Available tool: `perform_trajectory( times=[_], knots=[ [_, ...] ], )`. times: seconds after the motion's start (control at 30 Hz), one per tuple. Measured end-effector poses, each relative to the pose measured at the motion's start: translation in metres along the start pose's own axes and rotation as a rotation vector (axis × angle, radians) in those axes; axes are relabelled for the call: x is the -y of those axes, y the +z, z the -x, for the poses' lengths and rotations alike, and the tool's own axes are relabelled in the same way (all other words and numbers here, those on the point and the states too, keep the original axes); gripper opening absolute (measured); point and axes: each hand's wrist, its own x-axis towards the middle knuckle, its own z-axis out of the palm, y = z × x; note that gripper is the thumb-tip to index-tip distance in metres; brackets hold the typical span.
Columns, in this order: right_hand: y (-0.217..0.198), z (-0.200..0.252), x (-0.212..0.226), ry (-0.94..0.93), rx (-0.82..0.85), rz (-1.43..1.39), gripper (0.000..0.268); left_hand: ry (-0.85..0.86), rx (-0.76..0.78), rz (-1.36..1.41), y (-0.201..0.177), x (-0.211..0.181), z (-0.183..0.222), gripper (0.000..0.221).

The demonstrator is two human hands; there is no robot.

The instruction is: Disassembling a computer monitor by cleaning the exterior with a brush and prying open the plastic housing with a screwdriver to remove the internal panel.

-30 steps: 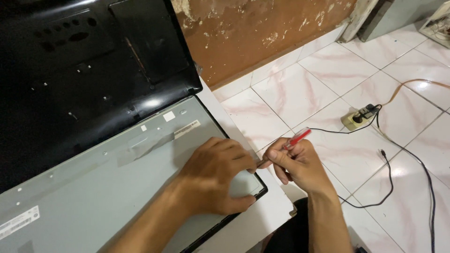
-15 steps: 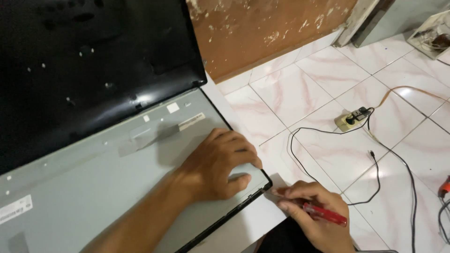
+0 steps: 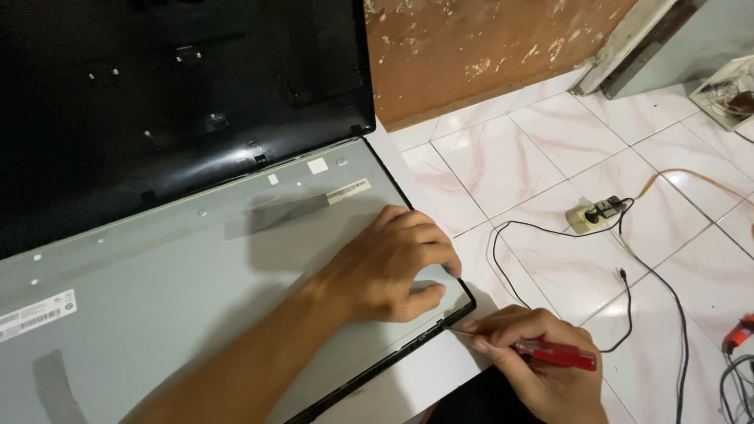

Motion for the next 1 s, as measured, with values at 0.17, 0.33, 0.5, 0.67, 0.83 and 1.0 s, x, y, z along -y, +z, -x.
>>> perform_trajectory(
  times=[0.17, 0.33, 0.5, 0.67, 0.83, 1.0],
  knots=[
    [0.0, -0.005, -0.002, 0.052, 0.067, -0.002, 0.017, -0.012, -0.003, -0.01, 0.0, 0.0, 0.001, 0.022],
    [-0.002, -0.03, 0.021, 0.144, 0.202, 0.196, 0.023, -0.017, 0.001, -0.009, 0.002, 0.001, 0.001, 0.023],
    [-0.001, -0.072, 0.044, -0.035, 0.518, 0.292, 0.012, -0.043, 0.035, -0.036, 0.007, 0.007, 0.0, 0.029],
    [0.004, -0.079, 0.057, -0.144, 0.704, 0.338, 0.016, -0.052, 0.01, -0.021, 0.009, 0.008, 0.001, 0.016],
    [0.003, -0.057, 0.05, -0.336, 0.682, 0.268, 0.021, -0.003, -0.079, -0.025, 0.012, 0.008, 0.005, 0.019],
    [0.006, -0.021, 0.006, -0.632, 0.413, 0.307, 0.008, -0.005, -0.085, -0.019, 0.012, 0.009, 0.006, 0.019]
  ],
)
